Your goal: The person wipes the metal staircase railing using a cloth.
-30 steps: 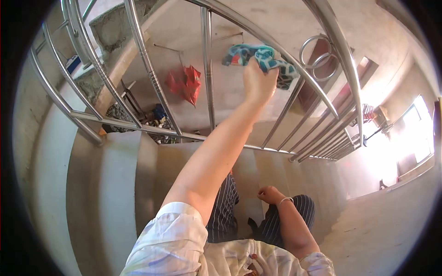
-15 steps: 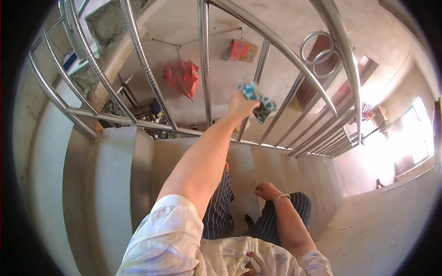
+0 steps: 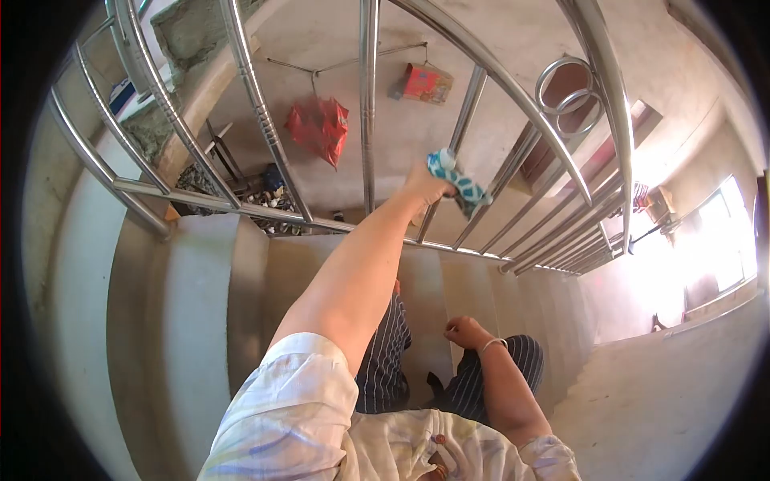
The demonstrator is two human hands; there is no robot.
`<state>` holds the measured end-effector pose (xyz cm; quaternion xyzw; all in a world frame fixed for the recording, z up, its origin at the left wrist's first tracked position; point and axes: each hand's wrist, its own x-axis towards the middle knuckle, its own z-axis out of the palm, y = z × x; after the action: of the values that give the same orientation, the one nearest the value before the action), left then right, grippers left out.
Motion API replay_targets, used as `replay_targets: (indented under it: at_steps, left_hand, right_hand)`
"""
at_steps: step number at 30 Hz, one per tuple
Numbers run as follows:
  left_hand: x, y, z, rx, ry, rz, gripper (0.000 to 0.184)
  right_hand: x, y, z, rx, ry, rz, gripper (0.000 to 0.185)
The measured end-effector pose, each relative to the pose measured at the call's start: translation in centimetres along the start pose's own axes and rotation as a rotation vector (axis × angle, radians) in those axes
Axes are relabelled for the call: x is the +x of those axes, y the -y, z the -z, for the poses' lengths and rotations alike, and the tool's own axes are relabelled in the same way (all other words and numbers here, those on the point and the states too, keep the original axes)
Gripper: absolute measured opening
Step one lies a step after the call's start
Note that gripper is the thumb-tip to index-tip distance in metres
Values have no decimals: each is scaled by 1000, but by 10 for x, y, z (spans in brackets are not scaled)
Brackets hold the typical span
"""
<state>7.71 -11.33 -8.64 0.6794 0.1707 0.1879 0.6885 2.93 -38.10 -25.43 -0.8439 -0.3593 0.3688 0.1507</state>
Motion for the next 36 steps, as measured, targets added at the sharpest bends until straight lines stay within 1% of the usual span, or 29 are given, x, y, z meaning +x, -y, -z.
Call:
replay_targets:
  at_steps: [2, 4, 6, 8, 9, 10, 11, 12, 13, 14, 15, 16, 18, 19, 20, 21, 22, 23, 24, 26, 27, 28, 29, 30, 31, 32, 33, 35, 36]
  left_hand:
    - [-6, 7, 5, 51, 26, 25, 31]
    - [-17, 4, 6, 414, -17, 220, 26]
    - [-22, -3, 4, 474, -22, 194, 27]
    - [-17, -6, 1, 540, -31, 167, 27]
    - [-7, -5, -5, 327, -126, 66, 26]
    - [-13, -26, -8, 113, -221, -38, 24]
    - [-21, -46, -11, -109, -219, -70, 23]
    - [-47, -93, -13, -328, -214, -109, 23]
    - [-56, -106, -14, -314, -231, -129, 23]
    - [-64, -113, -12, -372, -237, -279, 23]
    - [-73, -120, -7, -425, -238, -428, 23]
    - [-84, -127, 0, -410, -253, -441, 23]
    - [-105, -141, 21, -417, -208, -670, 24]
    - [-108, -151, 38, -476, -262, -769, 22]
    - [-110, -165, 60, -341, -379, -796, 21]
    - [-126, -188, 76, -213, -542, -758, 21]
    - [-123, -202, 97, -257, -581, -839, 19]
    - [-125, -219, 111, -220, -615, -926, 17]
    - [-115, -230, 136, -135, -762, -865, 18]
    - [-96, -254, 167, -101, -839, -817, 17]
    - [-87, -263, 177, -55, -834, -768, 15]
    - [-77, -271, 184, -9, -825, -719, 14]
    - [-64, -280, 189, -8, -826, -716, 14]
    - [-51, -289, 194, -46, -753, -620, 12]
    - [-46, -295, 195, -80, -683, -522, 12]
    - [-43, -293, 195, -144, -708, -500, 11]
    - [-43, -289, 198, -142, -707, -501, 11]
    - [-43, -271, 197, -151, -722, -459, 10]
    - [-51, -256, 190, -182, -716, -445, 9]
  right_hand:
    - [3, -7, -7, -67, -56, 92, 25]
    - [2, -10, -6, -37, -33, 60, 24]
    - [0, -12, -4, -1, -18, 30, 24]
    - [-2, -14, 0, -34, -31, 107, 25]
    - [-3, -15, 1, -34, -34, 116, 25]
    - [-2, -16, 1, -19, -7, 61, 25]
    - [-1, -17, 2, -6, 20, 10, 25]
    - [-1, -16, 4, -11, 14, 33, 25]
    - [-2, -18, 6, 24, 49, 8, 25]
    - [0, -19, 6, 54, 89, -15, 25]
    - [2, -22, 3, 45, 94, 14, 25]
    - [2, -28, -2, 63, 59, -1, 27]
    - [9, -31, 0, 87, 23, 1, 29]
    - [3, -23, 5, 125, 39, -45, 28]
    - [3, -20, 8, 166, 51, -90, 26]
    - [7, -22, 6, 176, 51, -76, 26]
    - [10, -25, 4, 123, 21, -39, 25]
    - [13, -25, 0, 68, -8, -4, 24]
    - [15, -22, 0, 72, -6, 4, 24]
    - [12, -15, 2, 59, 59, -47, 25]
    - [13, -17, 0, 55, 63, -47, 25]
    - [15, -20, -4, 28, 44, 8, 25]
    - [17, -23, -7, 1, 24, 63, 25]
    - [16, -20, -5, 0, 28, 63, 25]
    - [12, -13, 3, 40, 79, 4, 25]
    - [11, -8, 4, 81, 126, -55, 25]
    - [14, -11, 1, 82, 126, -54, 25]
    - [15, -24, -3, 10, 29, 101, 27]
    - [11, -22, -3, 15, 31, 95, 27]
